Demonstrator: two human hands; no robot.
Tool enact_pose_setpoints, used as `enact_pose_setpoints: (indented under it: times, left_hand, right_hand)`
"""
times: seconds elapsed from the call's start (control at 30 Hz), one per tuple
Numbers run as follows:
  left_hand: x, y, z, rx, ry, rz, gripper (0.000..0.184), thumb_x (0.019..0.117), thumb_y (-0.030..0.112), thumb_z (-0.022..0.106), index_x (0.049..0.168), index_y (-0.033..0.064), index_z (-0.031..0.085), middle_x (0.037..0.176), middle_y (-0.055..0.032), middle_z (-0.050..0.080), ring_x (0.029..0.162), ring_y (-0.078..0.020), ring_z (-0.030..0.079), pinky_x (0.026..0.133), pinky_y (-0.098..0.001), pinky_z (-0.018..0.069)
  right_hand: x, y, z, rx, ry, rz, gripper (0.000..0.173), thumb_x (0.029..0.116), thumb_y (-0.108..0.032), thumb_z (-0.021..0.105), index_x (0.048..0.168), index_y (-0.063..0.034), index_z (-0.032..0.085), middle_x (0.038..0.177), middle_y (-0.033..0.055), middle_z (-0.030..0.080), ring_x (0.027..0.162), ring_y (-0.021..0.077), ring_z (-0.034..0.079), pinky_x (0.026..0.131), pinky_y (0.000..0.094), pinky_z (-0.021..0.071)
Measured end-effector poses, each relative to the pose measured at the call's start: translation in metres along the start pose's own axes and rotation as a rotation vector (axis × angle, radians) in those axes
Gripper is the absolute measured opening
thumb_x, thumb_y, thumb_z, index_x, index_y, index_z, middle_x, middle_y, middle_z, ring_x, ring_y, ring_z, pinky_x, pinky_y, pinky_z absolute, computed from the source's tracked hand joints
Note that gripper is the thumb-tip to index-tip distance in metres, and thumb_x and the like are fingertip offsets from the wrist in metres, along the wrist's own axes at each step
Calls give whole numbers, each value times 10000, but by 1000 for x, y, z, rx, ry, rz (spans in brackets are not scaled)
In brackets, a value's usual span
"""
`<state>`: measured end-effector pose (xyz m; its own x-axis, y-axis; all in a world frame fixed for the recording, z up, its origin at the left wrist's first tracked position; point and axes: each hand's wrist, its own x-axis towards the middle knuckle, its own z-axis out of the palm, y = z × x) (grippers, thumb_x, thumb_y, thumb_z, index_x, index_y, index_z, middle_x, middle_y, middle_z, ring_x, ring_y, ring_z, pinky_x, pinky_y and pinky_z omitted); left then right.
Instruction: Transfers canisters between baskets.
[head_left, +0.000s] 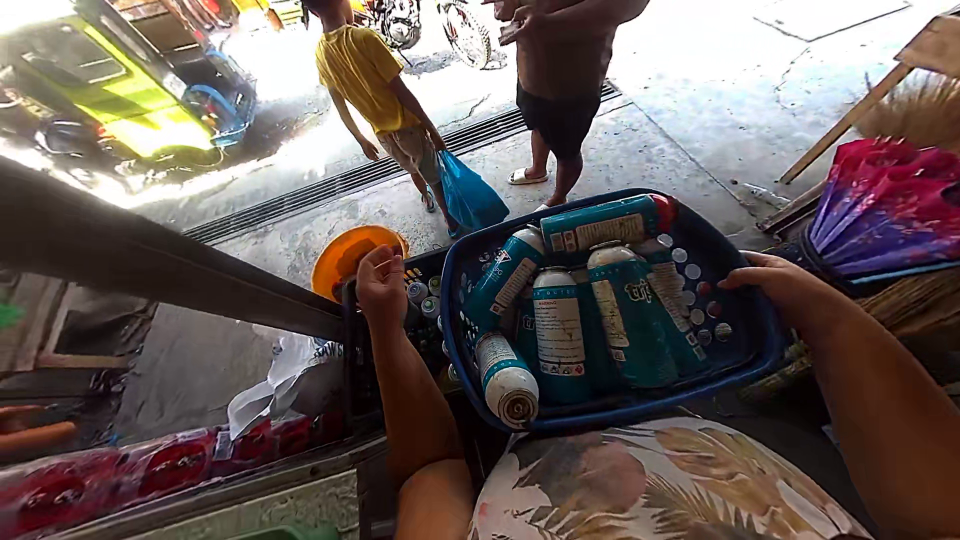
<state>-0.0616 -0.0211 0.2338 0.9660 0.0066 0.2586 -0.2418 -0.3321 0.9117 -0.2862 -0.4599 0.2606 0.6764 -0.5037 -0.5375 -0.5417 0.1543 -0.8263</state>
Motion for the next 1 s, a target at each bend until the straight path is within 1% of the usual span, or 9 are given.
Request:
enact_pose_setpoints:
  times: [0.1,0.17,0.23,0.37,0.53,0.67,0.77,0.87,1.0]
  left_hand:
    - [-62,64,-4,108,-563,408,400,954,360,692,1122,-2,716,1189,-131,702,1112,-197,683,926,-394,593]
    - [-93,88,-1,276,-898,479,525,910,486,714,1217,61,724,1273,-119,698,1211,-270,650,1010,-487,539]
    - [-111,93,4,330,-996,482,484,900,441,741,1200,61,726,1246,-131,711,1186,-307,659,991,-510,536]
    - [-125,95,-4,374,-916,445,399,915,391,716,1192,105,747,1288,-117,698,1223,-300,646,1009,-501,530]
    - [-129,90,-12,332,-992,377,502,863,438,785,1276,162,712,1461,-140,582,1390,-325,514,1104,-529,461]
    - [-134,87,-11,322,-844,360,462,824,290,813,1232,97,712,1380,-160,623,1270,-279,609,1043,-455,521]
    - [-141,85,-3,418,-486,446,365,856,229,715,1165,36,730,1255,-158,706,1115,-274,709,927,-456,594]
    - [-138,74,9,448,-237,525,416,883,293,712,1190,11,708,1205,-165,713,1094,-276,711,899,-465,598]
    - [-138,74,19,435,-364,570,576,812,361,856,1246,21,690,1250,-170,696,1139,-294,695,929,-461,594]
  right_hand:
    - [1,0,-1,2,-34,-31,284,961,49,420,1205,-29,541,791,61,690,607,160,696,555,306,606]
    - [3,1,-4,2,-57,-59,269,947,50,428,1177,-24,546,791,65,693,611,167,697,562,317,609]
    - [7,5,-6,4,-69,-80,270,934,49,435,1169,-26,544,781,63,697,604,172,699,555,323,609]
    - [13,8,-9,10,-92,-109,254,929,46,446,1151,-25,546,785,58,703,616,173,708,561,328,615]
    - [15,7,-10,-16,-125,-134,274,921,33,447,1173,-21,542,801,58,698,622,168,706,567,326,615]
    - [14,4,-8,-19,-122,-118,253,946,42,439,1171,-17,538,788,65,691,603,170,699,561,322,613]
    - [18,7,-11,-14,-134,-121,264,941,41,435,1176,-28,533,796,65,696,612,173,705,562,328,615]
    - [21,11,-13,-9,-124,-139,279,924,26,436,1177,-46,528,790,42,702,616,171,709,549,331,613]
    - [27,21,-14,-8,-113,-136,277,928,-20,424,1182,-84,515,773,12,708,611,159,712,535,328,613]
